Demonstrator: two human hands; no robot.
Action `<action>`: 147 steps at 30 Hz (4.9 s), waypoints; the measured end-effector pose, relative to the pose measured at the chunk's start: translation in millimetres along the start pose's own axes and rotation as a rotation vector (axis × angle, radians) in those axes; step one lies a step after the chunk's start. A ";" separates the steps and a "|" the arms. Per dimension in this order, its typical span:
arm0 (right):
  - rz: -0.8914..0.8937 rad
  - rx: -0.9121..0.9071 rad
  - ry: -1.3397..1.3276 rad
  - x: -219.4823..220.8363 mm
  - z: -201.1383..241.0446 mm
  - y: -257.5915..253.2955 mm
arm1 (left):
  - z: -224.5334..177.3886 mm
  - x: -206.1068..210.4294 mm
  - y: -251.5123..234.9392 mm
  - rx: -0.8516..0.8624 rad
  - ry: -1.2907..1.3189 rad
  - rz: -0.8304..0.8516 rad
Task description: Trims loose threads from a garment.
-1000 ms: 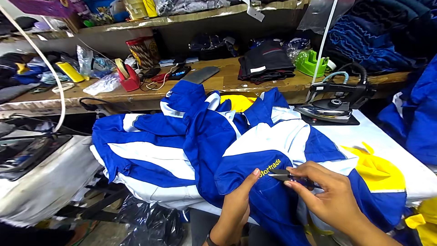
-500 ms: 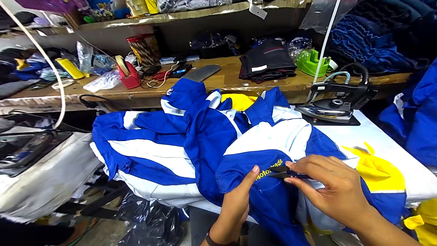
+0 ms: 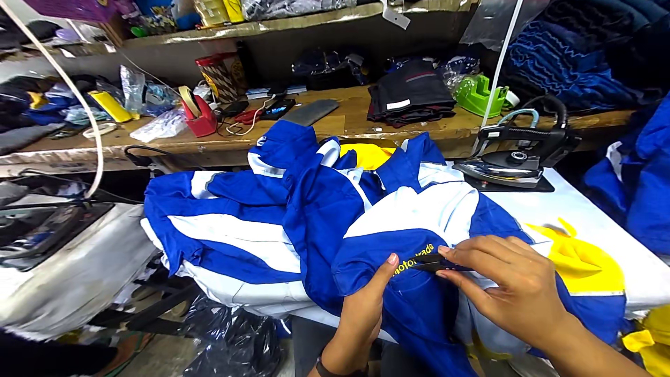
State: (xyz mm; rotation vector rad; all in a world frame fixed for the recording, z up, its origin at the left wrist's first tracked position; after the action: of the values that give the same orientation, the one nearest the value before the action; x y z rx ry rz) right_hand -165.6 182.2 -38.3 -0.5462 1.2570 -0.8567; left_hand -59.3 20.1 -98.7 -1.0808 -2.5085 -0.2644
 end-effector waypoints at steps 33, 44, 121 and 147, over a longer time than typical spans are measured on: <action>0.100 0.104 -0.189 11.9 -7.7 4.6 | 2.3 -3.1 2.2 0.020 0.013 0.024; 0.092 0.002 -0.110 10.2 -3.9 -1.3 | 1.3 -3.0 1.8 -0.037 0.029 0.021; -0.090 0.038 -0.056 17.5 7.0 9.2 | 3.1 -3.2 7.8 -0.158 0.163 -0.008; -0.024 -0.003 -0.025 10.7 8.6 3.1 | 3.1 -4.3 5.7 -0.148 0.190 0.011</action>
State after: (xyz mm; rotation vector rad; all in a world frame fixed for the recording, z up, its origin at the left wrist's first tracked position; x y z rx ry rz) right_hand -155.7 174.6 -44.8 -0.5741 1.2310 -0.8656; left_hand -53.4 22.2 -103.2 -1.0700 -2.3432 -0.5314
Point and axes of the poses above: each hand's wrist, its own y-axis away from the middle knuckle, its own x-axis out of the palm, z = x × y, the point moved 6 cm from there along -y, towards the middle knuckle, and after that the axes turned 7 degrees about -y, right-handed, at the moved point
